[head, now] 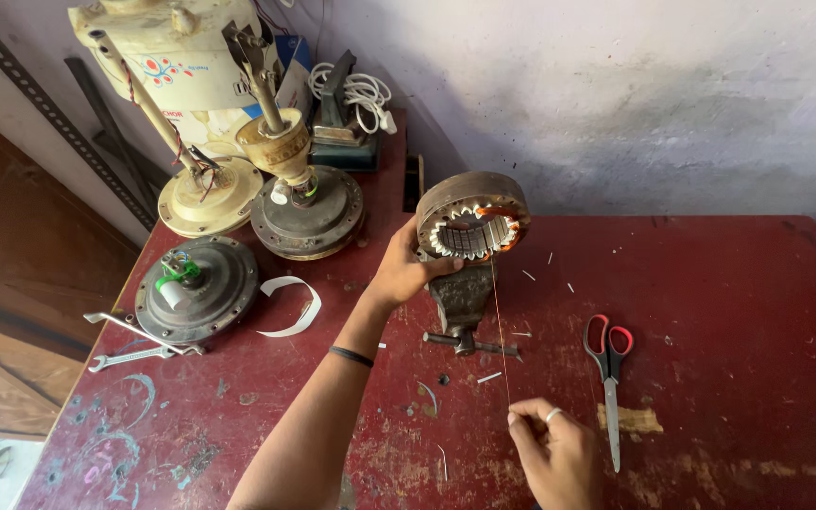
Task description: The person winds copper wire around the slots of a motor stator held in a bench vise. They use scissors to cut the wire and tuck the ends into the slots, repeating the process across multiple slots.
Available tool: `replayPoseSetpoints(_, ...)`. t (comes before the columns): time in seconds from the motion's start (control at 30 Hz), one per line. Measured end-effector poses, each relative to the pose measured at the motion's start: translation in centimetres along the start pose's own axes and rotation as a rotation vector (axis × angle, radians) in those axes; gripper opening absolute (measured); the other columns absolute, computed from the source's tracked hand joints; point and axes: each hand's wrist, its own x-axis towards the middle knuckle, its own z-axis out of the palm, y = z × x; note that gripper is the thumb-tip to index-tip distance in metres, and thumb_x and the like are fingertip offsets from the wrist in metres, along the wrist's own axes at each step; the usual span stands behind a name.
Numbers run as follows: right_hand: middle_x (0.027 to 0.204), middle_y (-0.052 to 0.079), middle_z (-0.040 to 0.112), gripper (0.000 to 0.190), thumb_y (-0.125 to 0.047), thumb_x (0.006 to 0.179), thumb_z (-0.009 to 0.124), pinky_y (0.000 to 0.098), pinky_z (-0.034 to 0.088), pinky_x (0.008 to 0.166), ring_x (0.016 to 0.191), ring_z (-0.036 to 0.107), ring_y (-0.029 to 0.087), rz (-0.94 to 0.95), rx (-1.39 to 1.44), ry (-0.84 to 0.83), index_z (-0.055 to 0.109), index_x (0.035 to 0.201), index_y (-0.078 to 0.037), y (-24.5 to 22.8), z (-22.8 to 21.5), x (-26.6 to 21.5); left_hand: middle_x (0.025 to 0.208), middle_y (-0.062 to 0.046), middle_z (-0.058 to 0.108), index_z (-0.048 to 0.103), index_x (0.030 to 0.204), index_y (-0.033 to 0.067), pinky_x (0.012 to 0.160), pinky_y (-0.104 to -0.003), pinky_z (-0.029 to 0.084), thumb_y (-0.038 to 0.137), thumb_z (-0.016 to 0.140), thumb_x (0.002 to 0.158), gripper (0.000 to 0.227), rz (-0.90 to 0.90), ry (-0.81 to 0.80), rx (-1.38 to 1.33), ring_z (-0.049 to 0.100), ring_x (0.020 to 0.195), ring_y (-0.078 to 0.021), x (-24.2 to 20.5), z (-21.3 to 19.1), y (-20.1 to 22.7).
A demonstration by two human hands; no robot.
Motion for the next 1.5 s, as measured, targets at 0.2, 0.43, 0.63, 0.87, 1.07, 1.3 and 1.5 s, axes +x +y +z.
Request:
replayPoseSetpoints(0.2, 0.070, 0.004, 0.074, 0.015, -0.011, 0.087, 0.070, 0.0274, 0.050, 0.047, 0.052, 0.068, 0.010, 0.024, -0.057, -0.206, 0.081, 0.097, -0.010, 1.8, -0.7, -0.4, 0.116, -0.007, 0.073, 0.066, 0.126, 0.0026, 0.103, -0.034, 0.052, 0.005, 0.083, 0.074, 0.055, 0.050, 0.018, 0.114, 0.067, 0.110, -0.0183, -0.1, 0.0, -0.1)
replayPoseSetpoints(0.43, 0.107, 0.011, 0.072, 0.069, -0.033, 0.079, 0.084, 0.0379, 0.063, 0.071, 0.084, 0.072, 0.023, 0.012, -0.157, -0.273, 0.057, 0.140, -0.014, -2.8, -6.3, 5.9, 0.117, -0.006, 0.072, 0.063, 0.125, 0.0029, 0.102, -0.034, 0.052, 0.009, 0.086, 0.072, 0.058, 0.032, 0.013, 0.093, 0.066, 0.110, -0.0169, 0.3, -0.5, -0.9)
replayPoseSetpoints(0.63, 0.142, 0.019, 0.053, 0.098, -0.018, 0.075, 0.086, 0.0411, 0.044, 0.113, 0.136, 0.054, 0.026, -0.473, 0.572, -0.041, 0.033, 0.154, 0.002, -9.2, -4.3, 15.3, 0.122, -0.008, 0.071, 0.063, 0.128, 0.0022, 0.109, -0.036, 0.047, 0.013, 0.087, 0.075, 0.059, 0.031, -0.019, 0.132, 0.063, 0.117, -0.0190, 0.3, -0.9, -1.2)
replayPoseSetpoints(0.87, 0.132, 0.010, 0.063, 0.072, -0.002, 0.077, 0.080, 0.0386, 0.047, 0.111, 0.125, 0.058, 0.022, -0.442, 0.878, -0.217, 0.049, 0.141, 0.000, -9.6, 0.0, 18.1, 0.125, -0.009, 0.069, 0.058, 0.133, 0.0027, 0.110, -0.038, 0.045, 0.016, 0.085, 0.076, 0.064, 0.033, 0.007, 0.149, 0.062, 0.120, -0.0202, 0.4, -1.1, -2.5)
replayPoseSetpoints(1.07, 0.133, 0.012, 0.061, 0.073, -0.005, 0.077, 0.082, 0.0381, 0.049, 0.112, 0.125, 0.060, 0.022, -0.537, 0.752, -0.133, 0.047, 0.141, -0.002, -9.9, -0.6, 17.6, 0.124, -0.009, 0.070, 0.059, 0.132, 0.0030, 0.112, -0.038, 0.044, 0.014, 0.083, 0.078, 0.060, 0.032, -0.003, 0.166, 0.062, 0.121, -0.0208, 0.6, -1.3, -2.9)
replayPoseSetpoints(1.3, 0.140, 0.019, 0.050, 0.095, -0.015, 0.073, 0.096, 0.0476, 0.044, 0.115, 0.134, 0.048, 0.035, -0.975, -0.114, 0.514, 0.038, 0.148, -0.007, -11.7, -2.1, 13.9, 0.122, -0.006, 0.067, 0.066, 0.128, 0.0078, 0.108, -0.037, 0.046, 0.012, 0.081, 0.080, 0.051, 0.032, -0.043, 0.120, 0.061, 0.118, -0.0200, 0.2, -1.3, -2.0)
replayPoseSetpoints(1.5, 0.154, 0.025, 0.034, 0.111, -0.022, 0.068, 0.099, 0.0622, 0.037, 0.119, 0.143, 0.036, 0.048, -1.099, -0.243, 0.488, 0.029, 0.154, -0.009, -13.2, -2.2, 14.3, 0.121, -0.007, 0.068, 0.065, 0.128, 0.0058, 0.106, -0.036, 0.049, 0.011, 0.079, 0.082, 0.048, 0.000, -0.037, 0.000, 0.062, 0.116, -0.0193, 0.2, -1.0, -1.8)
